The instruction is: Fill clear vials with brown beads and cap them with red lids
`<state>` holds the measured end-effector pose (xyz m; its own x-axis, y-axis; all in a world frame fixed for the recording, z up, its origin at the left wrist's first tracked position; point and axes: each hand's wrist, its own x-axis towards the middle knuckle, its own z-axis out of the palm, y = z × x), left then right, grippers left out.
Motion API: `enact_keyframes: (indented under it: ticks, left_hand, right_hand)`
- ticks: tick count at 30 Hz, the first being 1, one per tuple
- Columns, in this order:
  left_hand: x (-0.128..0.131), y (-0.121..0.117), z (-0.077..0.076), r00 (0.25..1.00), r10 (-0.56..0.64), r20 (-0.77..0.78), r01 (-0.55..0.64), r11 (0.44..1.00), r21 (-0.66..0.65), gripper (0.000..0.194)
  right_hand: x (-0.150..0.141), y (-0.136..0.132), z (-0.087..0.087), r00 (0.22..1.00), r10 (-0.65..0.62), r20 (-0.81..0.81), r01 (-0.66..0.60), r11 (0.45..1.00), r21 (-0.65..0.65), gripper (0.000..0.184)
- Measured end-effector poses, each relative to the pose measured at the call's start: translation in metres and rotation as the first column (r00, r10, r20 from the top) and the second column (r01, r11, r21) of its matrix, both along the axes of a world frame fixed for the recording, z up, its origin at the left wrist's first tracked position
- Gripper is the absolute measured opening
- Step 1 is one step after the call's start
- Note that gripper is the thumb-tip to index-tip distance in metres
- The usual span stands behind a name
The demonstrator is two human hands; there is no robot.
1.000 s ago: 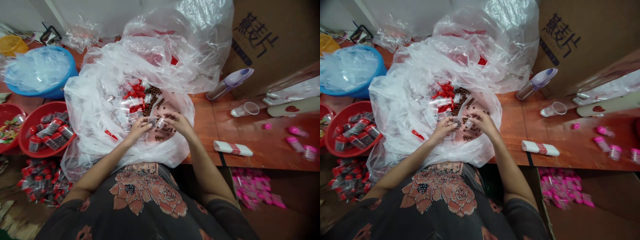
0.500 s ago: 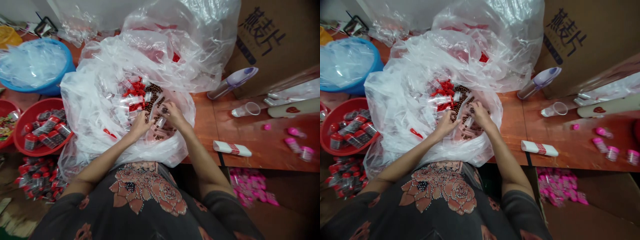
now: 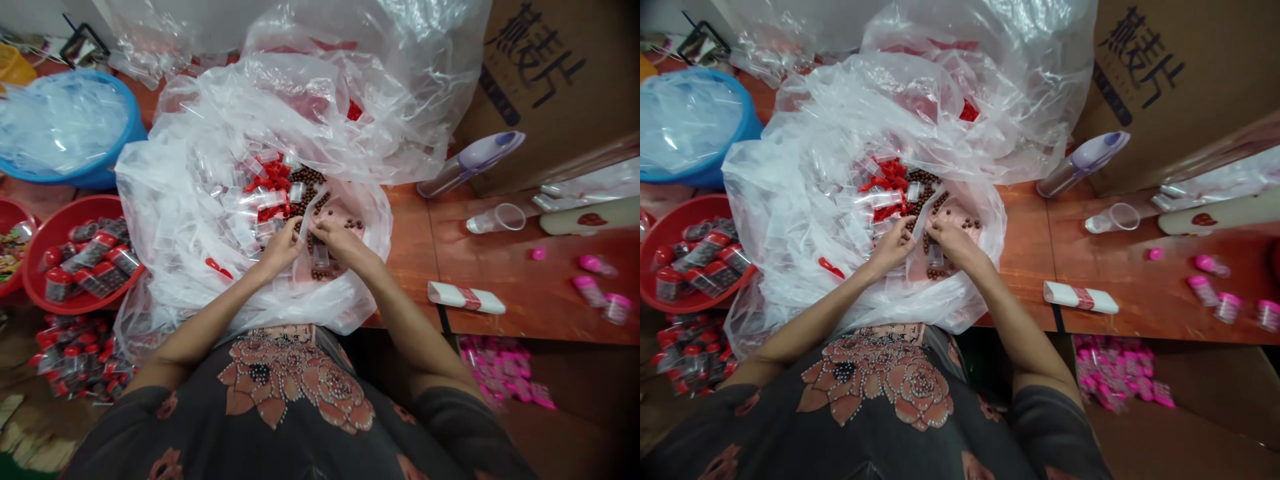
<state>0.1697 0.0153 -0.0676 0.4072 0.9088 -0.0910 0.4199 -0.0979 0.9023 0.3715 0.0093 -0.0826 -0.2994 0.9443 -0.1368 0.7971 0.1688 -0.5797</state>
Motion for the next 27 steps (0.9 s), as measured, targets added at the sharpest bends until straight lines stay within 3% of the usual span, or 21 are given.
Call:
enact_keyframes:
  ticks: [4,7,9,11,13,16,21,24,27]
  left_hand:
    - [-0.004,0.0,-0.003,0.999,0.021,0.044,-0.02,1.0,-0.022,0.055]
    - [-0.008,-0.002,-0.004,0.998,0.045,0.038,-0.045,0.999,0.007,0.053]
    - [-0.009,-0.004,-0.003,0.996,0.082,0.04,-0.085,0.994,0.074,0.048]
    - [-0.008,-0.007,0.001,0.991,0.101,0.083,-0.11,0.987,0.113,0.04]
    - [-0.004,-0.01,0.006,0.98,0.087,0.18,-0.099,0.993,0.061,0.035]
    - [0.003,-0.013,0.013,0.919,0.035,0.393,0.017,0.992,-0.128,0.04]
    - [0.006,-0.012,0.02,0.807,0.125,0.577,0.128,0.917,-0.378,0.053]
    - [0.0,-0.013,0.025,0.796,0.167,0.582,0.131,0.891,-0.434,0.055]
    - [-0.009,-0.014,0.032,0.809,0.145,0.569,0.128,0.902,-0.412,0.05]
  right_hand:
    - [-0.003,-0.002,-0.005,0.981,0.047,-0.19,-0.044,0.999,0.017,0.044]
    - [0.0,-0.007,-0.008,0.936,-0.002,-0.351,0.009,1.0,0.017,0.054]
    - [0.0,-0.011,-0.01,0.861,-0.101,-0.498,0.098,0.995,-0.03,0.056]
    - [-0.003,-0.017,-0.01,0.736,-0.205,-0.646,0.178,0.978,-0.108,0.057]
    - [-0.009,-0.022,-0.007,0.609,-0.287,-0.74,0.23,0.956,-0.182,0.059]
    - [-0.021,-0.031,0.0,0.517,-0.341,-0.785,0.29,0.933,-0.214,0.061]
    - [-0.033,-0.045,0.01,0.531,-0.321,-0.784,0.396,0.912,-0.105,0.054]
    - [-0.031,-0.051,0.013,0.511,-0.339,-0.79,0.41,0.904,-0.123,0.045]
    - [-0.028,-0.056,0.02,0.481,-0.427,-0.766,0.462,0.866,-0.193,0.04]
